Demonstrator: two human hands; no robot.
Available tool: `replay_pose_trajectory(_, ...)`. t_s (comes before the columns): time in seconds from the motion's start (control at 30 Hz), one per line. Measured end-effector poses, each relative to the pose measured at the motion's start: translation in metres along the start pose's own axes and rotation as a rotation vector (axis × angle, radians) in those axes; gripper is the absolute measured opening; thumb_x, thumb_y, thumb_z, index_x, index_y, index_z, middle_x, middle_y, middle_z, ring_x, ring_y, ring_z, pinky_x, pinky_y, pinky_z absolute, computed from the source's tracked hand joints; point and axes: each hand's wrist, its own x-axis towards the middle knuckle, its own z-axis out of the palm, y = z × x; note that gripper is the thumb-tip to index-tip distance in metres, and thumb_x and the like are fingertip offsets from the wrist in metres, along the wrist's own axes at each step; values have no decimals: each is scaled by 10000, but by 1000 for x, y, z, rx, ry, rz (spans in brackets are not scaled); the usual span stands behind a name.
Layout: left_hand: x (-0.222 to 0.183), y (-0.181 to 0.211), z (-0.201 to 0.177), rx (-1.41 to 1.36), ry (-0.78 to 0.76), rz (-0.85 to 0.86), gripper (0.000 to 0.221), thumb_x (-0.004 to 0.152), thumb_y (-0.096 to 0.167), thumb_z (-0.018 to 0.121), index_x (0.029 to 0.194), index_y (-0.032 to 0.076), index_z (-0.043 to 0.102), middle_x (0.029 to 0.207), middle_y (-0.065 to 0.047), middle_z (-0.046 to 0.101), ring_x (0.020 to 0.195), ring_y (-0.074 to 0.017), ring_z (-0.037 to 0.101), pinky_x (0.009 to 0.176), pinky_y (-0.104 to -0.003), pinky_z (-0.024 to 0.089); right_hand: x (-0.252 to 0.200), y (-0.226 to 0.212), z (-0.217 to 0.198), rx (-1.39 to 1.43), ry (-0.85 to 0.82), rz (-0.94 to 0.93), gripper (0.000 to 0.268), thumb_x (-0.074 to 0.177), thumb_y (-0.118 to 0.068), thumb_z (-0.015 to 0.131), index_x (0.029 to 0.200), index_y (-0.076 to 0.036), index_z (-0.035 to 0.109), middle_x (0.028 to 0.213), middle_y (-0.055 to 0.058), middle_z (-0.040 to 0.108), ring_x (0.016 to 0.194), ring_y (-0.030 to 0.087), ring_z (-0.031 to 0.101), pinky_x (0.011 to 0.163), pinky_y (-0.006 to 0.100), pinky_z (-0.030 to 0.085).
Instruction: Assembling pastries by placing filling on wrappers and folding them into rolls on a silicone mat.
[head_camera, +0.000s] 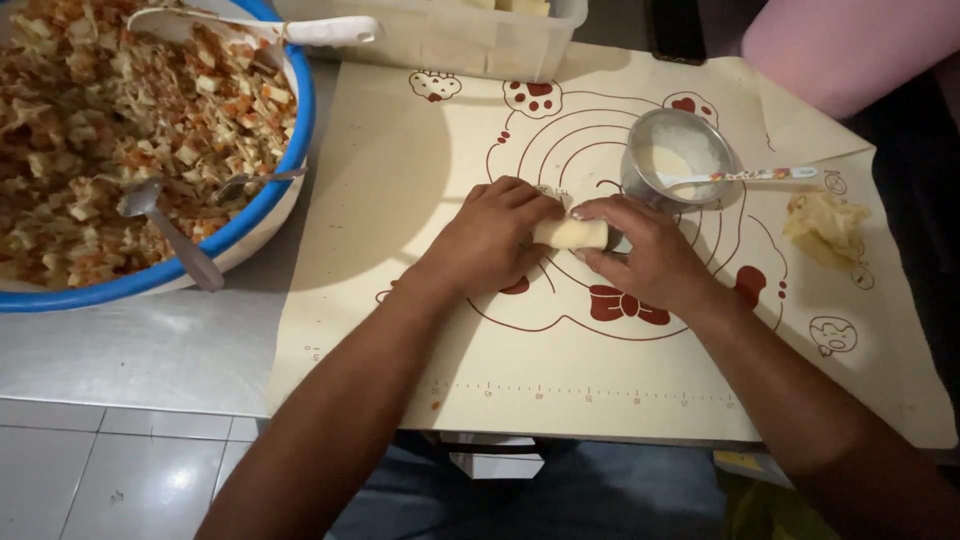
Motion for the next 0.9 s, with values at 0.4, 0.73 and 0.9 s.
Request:
replay_pose_trajectory(0.4,-11,-5,-32,-133,-34,-146,603,854,73,746,1424,160,570,1213,-145,706,1325,-377,544,1082,-595,391,5,-13,-10,31,-86,141,555,842,-12,778,1361,-4,581,1240,205,666,1194,413,644,1048,511,477)
replay_pose_trajectory(0.73,-21,-19,-52,-123,390,-153,481,936,67,673,1394,193,592,1083,-49,691,1158,-276,619,999,-452,525,40,-40,-15,-341,-337,187,667,787,-197,845,1403,-100,612,1310,153,648,1224,377,629,1061,539,420)
replay_pose_trajectory(0.9,-24,-12,-58,-167,374,-196,453,934,62,672,1371,162,608,1089,-85,696,1135,-298,632,952,-468,567,60,-45,-21,-397,-427,255,524,856,-214,793,1356,-134,658,1256,122,701,1192,348,668,1005,508,440)
